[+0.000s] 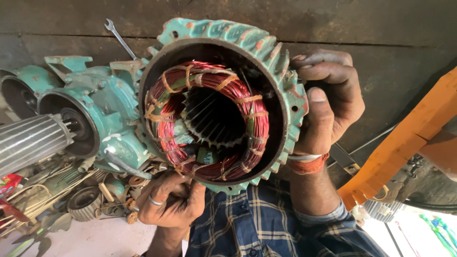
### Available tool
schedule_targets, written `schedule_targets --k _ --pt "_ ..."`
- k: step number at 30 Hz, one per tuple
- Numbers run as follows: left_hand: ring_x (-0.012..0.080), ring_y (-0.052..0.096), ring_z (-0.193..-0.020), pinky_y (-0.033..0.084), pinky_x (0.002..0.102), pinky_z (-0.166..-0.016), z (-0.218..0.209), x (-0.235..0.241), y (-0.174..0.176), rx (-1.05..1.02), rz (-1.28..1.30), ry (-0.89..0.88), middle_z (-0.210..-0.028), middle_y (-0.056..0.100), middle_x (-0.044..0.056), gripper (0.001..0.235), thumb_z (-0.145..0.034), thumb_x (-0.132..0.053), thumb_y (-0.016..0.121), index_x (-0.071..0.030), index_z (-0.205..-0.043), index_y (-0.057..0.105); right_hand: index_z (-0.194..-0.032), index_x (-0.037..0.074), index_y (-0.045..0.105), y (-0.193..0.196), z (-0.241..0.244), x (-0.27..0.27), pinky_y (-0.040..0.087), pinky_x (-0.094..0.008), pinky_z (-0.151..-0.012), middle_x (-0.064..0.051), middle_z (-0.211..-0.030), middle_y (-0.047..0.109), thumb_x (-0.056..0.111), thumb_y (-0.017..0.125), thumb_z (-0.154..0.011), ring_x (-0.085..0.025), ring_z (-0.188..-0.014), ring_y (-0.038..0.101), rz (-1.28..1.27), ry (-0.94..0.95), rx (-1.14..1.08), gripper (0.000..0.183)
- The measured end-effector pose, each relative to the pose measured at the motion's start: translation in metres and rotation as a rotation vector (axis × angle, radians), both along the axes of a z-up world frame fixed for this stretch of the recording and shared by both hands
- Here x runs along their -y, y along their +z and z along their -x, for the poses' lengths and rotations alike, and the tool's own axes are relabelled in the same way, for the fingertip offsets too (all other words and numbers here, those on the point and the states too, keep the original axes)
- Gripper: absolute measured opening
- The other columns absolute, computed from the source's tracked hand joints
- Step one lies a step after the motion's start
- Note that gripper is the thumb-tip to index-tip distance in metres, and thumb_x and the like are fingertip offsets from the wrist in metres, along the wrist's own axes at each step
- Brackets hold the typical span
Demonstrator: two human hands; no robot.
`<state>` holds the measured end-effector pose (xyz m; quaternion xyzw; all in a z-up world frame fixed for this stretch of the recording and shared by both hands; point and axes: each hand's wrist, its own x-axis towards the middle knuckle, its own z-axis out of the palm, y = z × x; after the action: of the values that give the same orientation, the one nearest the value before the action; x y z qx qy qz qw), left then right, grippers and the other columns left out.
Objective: The person cuts an orange sheet with scissors, folds it, and places it inside the stator of a disassembled electric motor. The person then reassembles the motor by aligning the rotor and stator halves.
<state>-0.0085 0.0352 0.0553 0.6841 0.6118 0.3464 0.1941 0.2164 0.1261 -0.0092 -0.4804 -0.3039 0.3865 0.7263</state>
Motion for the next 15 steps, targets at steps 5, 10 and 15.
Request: schedule_targets --k 5,10,15 --pt "0.0054 0.063 -0.057 0.05 0.02 -0.061 -0.001 0.0 0.001 0.013 0.001 -0.019 -0.062 0.065 -0.004 0.027 -0.088 -0.016 0.087 -0.002 -0.1 0.067 -0.109 -0.007 0.06 -0.007 0.002 0.002 0.049 -0.032 -0.097 -0.016 -0.109 0.062 0.023 0.062 -0.1 -0.021 -0.101 0.059 -0.017 0.001 -0.02 0.031" --pt "0.0066 0.063 -0.057 0.049 0.022 -0.059 -0.001 -0.001 0.005 -0.056 -0.019 -0.033 -0.063 0.064 -0.003 0.023 -0.086 -0.014 0.085 -0.003 -0.099 0.069 -0.104 -0.007 0.059 -0.017 -0.004 -0.001 0.049 -0.031 -0.095 -0.015 -0.111 0.062 0.021 0.057 -0.096 -0.019 -0.099 0.058 -0.077 0.002 0.069 0.029" --pt "0.0067 0.063 -0.058 0.049 0.022 -0.056 -0.002 -0.002 0.007 -0.016 -0.015 -0.057 -0.063 0.062 -0.004 0.022 -0.089 -0.012 0.084 -0.003 -0.103 0.069 -0.102 -0.007 0.056 -0.022 -0.003 -0.004 0.046 -0.03 -0.088 -0.016 -0.107 0.062 0.019 0.057 -0.095 -0.019 -0.096 0.058 -0.107 -0.006 0.057 0.027"
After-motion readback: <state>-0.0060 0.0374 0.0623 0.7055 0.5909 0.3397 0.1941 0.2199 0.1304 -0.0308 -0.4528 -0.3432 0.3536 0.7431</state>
